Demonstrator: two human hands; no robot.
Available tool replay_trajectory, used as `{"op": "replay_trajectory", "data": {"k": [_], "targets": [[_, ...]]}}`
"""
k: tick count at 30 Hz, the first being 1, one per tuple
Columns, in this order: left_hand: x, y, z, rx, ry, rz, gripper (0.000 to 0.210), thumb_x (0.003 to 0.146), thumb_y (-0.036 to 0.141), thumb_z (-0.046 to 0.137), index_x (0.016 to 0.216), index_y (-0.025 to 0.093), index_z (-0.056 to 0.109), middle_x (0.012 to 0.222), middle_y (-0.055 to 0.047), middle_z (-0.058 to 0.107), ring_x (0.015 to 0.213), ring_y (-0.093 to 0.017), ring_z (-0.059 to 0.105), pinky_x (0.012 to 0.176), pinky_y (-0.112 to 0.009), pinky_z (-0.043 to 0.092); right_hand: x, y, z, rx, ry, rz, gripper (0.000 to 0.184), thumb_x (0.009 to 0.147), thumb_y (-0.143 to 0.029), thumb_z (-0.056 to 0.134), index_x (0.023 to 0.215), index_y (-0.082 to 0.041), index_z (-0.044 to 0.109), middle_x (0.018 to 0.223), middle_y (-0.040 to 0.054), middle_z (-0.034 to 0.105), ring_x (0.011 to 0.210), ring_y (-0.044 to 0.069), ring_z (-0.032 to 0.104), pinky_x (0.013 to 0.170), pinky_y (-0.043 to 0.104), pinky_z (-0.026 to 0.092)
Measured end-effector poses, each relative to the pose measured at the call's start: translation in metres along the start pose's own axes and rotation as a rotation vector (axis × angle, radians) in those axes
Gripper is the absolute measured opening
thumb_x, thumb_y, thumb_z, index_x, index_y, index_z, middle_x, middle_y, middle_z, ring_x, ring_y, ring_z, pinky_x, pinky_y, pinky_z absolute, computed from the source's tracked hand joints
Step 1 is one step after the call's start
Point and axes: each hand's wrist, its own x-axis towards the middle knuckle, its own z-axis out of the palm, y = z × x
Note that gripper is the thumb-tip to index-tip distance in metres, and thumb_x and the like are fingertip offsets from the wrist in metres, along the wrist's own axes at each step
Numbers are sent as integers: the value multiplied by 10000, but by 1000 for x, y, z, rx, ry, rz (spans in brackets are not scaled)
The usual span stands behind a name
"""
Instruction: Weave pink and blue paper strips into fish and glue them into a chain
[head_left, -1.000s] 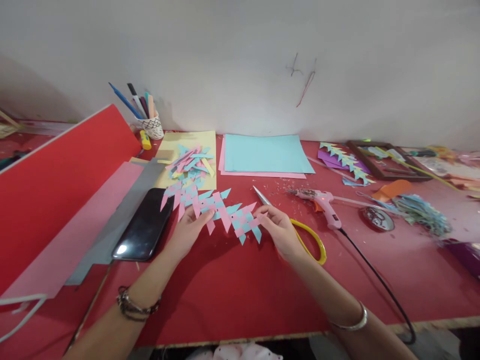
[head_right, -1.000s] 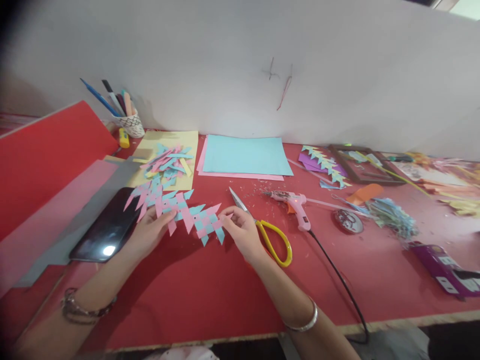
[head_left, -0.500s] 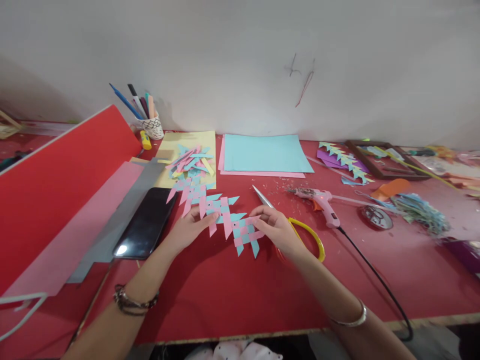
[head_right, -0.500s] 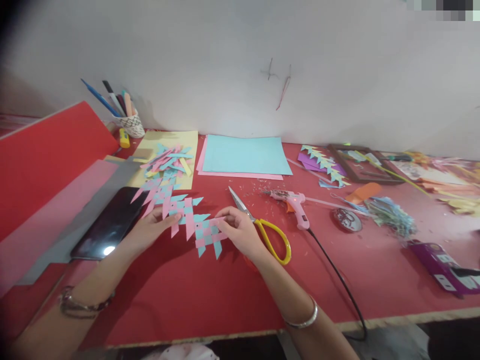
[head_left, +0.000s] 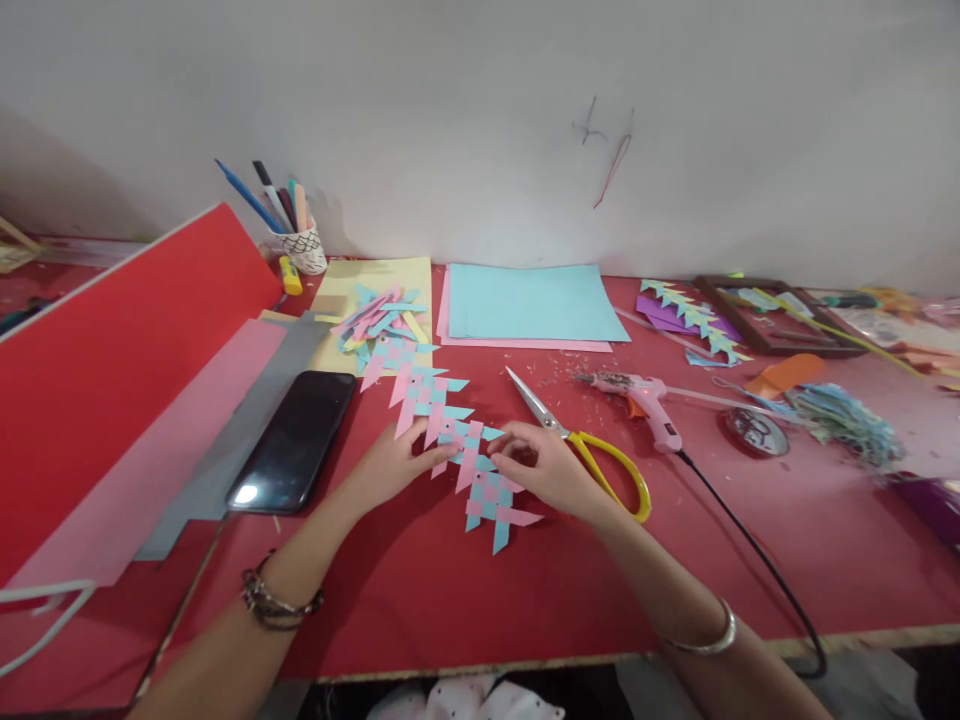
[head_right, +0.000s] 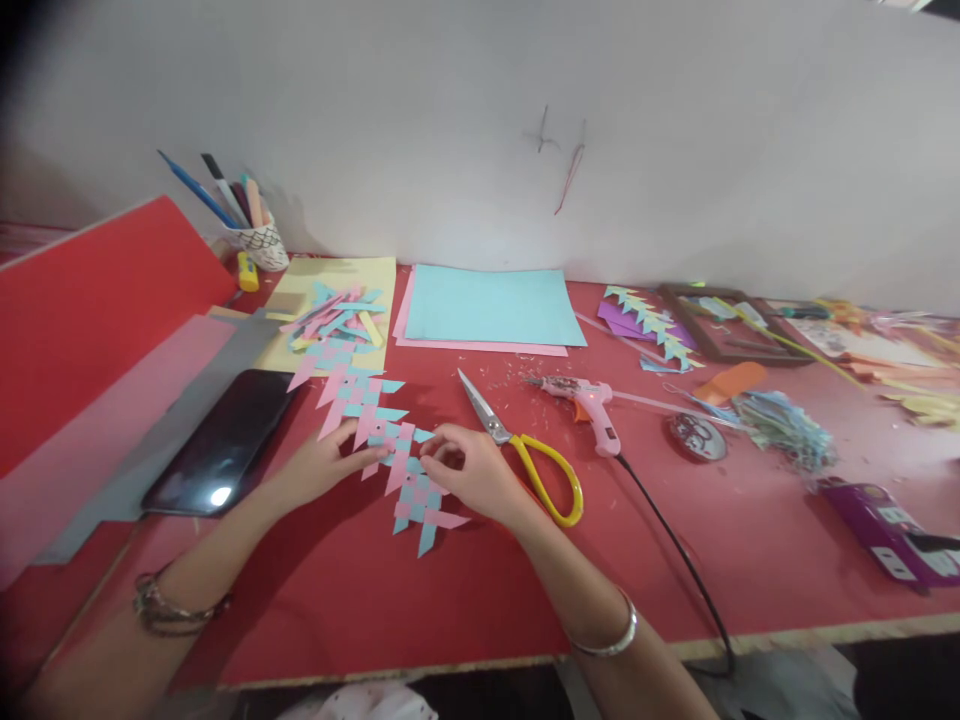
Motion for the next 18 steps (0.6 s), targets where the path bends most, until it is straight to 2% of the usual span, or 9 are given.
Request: {"op": "replay_trajectory", "data": {"k": [4,7,10,12,15,18], "targets": [[2,-1,3,44,8,33,301,733,505,464,747,211,529,707,29,605,664,-166,564,592,-243,421,1,2,2,-25,2,-18,84,713,-200,511,645,-184,464,712,-3,605,577,83,520,528,206,406],[9,-3,6,164,17,104,306,770,494,441,686,206,501,682,21,568,618,-155,536,551,-238,397,1,4,3,-50,-8,-27,91,718,-205,502,639,-181,464,662,-14,581,551,77,494,519,201,389],[16,-4,7,390,75,244,346,792,492,434,633,191,495,767,-30,576,692,-184,546,595,-266,399,2,6,4,-150,2,-38,107,733,-226,486,638,-182,463,575,-36,515,505,75,449,481,200,345],[19,-6,5,478,123,314,348,787,503,447,688,180,531,860,-65,588,769,-210,557,639,-287,403,3,8,5,-232,55,-44,83,745,-236,473,681,-185,488,526,-51,466,470,78,421,463,205,328],[18,-9,0,469,149,269,348,777,511,465,761,177,562,818,-49,600,722,-194,568,599,-270,389,4,10,4,-316,206,-126,66,730,-215,482,782,-184,510,597,-29,512,522,99,470,507,224,379],[17,-15,-5,475,172,174,341,792,495,449,688,188,555,699,-12,579,626,-163,554,531,-253,357,5,10,2,-381,307,-315,146,716,-195,506,861,-178,512,798,41,579,739,151,543,650,275,441]]}}
